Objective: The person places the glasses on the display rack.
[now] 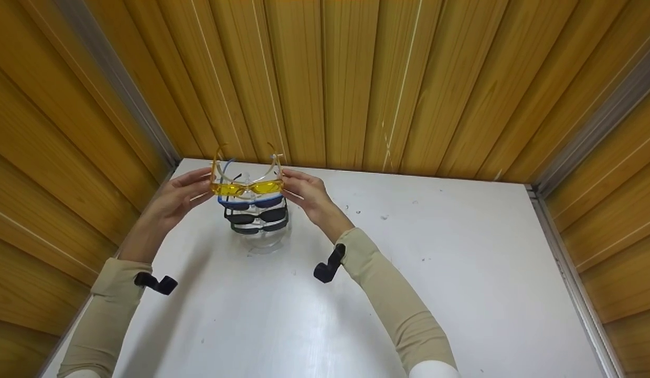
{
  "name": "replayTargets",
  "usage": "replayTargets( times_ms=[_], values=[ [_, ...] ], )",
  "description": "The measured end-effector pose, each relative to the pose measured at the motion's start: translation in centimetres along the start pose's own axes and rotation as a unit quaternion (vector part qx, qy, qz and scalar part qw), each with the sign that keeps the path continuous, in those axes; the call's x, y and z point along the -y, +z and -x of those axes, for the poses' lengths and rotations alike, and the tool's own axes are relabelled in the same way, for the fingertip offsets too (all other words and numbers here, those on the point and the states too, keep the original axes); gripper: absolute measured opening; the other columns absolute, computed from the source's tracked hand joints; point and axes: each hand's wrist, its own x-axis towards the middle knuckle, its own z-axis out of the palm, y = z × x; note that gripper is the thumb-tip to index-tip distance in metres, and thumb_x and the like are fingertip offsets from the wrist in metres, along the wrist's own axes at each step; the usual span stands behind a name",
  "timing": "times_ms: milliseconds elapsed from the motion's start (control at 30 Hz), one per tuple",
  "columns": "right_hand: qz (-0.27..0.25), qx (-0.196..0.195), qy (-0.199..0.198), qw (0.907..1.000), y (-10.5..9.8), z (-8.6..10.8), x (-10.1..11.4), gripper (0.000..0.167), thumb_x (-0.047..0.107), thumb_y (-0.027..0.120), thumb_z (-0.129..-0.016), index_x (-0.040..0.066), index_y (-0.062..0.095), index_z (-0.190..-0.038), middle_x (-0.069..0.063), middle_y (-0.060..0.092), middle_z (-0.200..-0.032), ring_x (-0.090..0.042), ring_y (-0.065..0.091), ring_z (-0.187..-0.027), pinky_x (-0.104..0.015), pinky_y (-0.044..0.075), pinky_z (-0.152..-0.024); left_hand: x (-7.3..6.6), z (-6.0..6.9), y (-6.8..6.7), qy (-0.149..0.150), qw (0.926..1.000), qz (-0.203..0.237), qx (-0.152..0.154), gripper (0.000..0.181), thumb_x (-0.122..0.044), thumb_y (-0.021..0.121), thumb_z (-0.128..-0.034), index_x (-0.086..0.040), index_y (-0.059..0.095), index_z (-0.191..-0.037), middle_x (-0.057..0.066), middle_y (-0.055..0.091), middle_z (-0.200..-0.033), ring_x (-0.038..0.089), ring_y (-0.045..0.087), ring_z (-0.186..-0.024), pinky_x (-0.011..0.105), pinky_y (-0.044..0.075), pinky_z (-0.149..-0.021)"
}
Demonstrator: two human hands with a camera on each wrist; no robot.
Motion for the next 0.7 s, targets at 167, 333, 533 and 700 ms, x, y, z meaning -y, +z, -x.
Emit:
replayTargets(
  times_ms=[167, 333, 533, 700],
  values=[
    [0.004, 0.000, -0.001, 1.0000, 0.06, -0.02, 0.05, 0.044, 0.004, 0.055, -0.103, 0.003, 0.053, -0.147, -0.005, 0.062, -0.126, -0.021, 0.057, -0.123, -0.037, 0.044, -0.119, -0.06, -0.04, -0.08, 0.000, 1.0000, -0.005, -0.002, 0.050, -0.008, 0.074, -0.0933, -0.008, 0.060, -0.141, -0.001, 0.067, -0.122, 0.015, 0.069, -0.111, 0.038, 0.051, -0.111],
    [0.006, 0.001, 0.000, 1.0000, 0.06, -0.24, 0.01, 0.044, 0.004, 0.056, -0.103, 0.004, 0.053, -0.147, -0.005, 0.063, -0.127, -0.021, 0.058, -0.123, -0.036, 0.044, -0.119, -0.01, -0.11, -0.19, 0.005, 0.9999, -0.011, -0.002, 0.050, -0.008, 0.073, -0.0945, -0.008, 0.058, -0.143, -0.001, 0.067, -0.121, 0.014, 0.069, -0.111, 0.038, 0.051, -0.112],
    [0.002, -0.005, 0.000, 1.0000, -0.01, -0.38, -0.03, 0.043, 0.004, 0.056, -0.103, 0.004, 0.054, -0.146, -0.007, 0.063, -0.130, -0.020, 0.059, -0.121, -0.036, 0.045, -0.119, 0.15, -0.31, -0.25, 0.009, 0.9999, -0.011, 0.001, 0.048, -0.008, 0.072, -0.0949, -0.007, 0.059, -0.141, -0.002, 0.068, -0.119, 0.014, 0.069, -0.110, 0.035, 0.054, -0.109],
    [0.004, 0.007, -0.006, 0.9999, -0.19, -0.49, -0.10, 0.043, 0.005, 0.055, -0.104, 0.002, 0.052, -0.147, -0.013, 0.057, -0.143, -0.020, 0.059, -0.121, -0.037, 0.044, -0.119, 0.26, -0.57, -0.30, 0.011, 0.9999, -0.010, 0.005, 0.047, -0.008, 0.071, -0.0954, -0.007, 0.060, -0.141, -0.002, 0.069, -0.118, 0.014, 0.069, -0.110, 0.034, 0.053, -0.109]
  ],
)
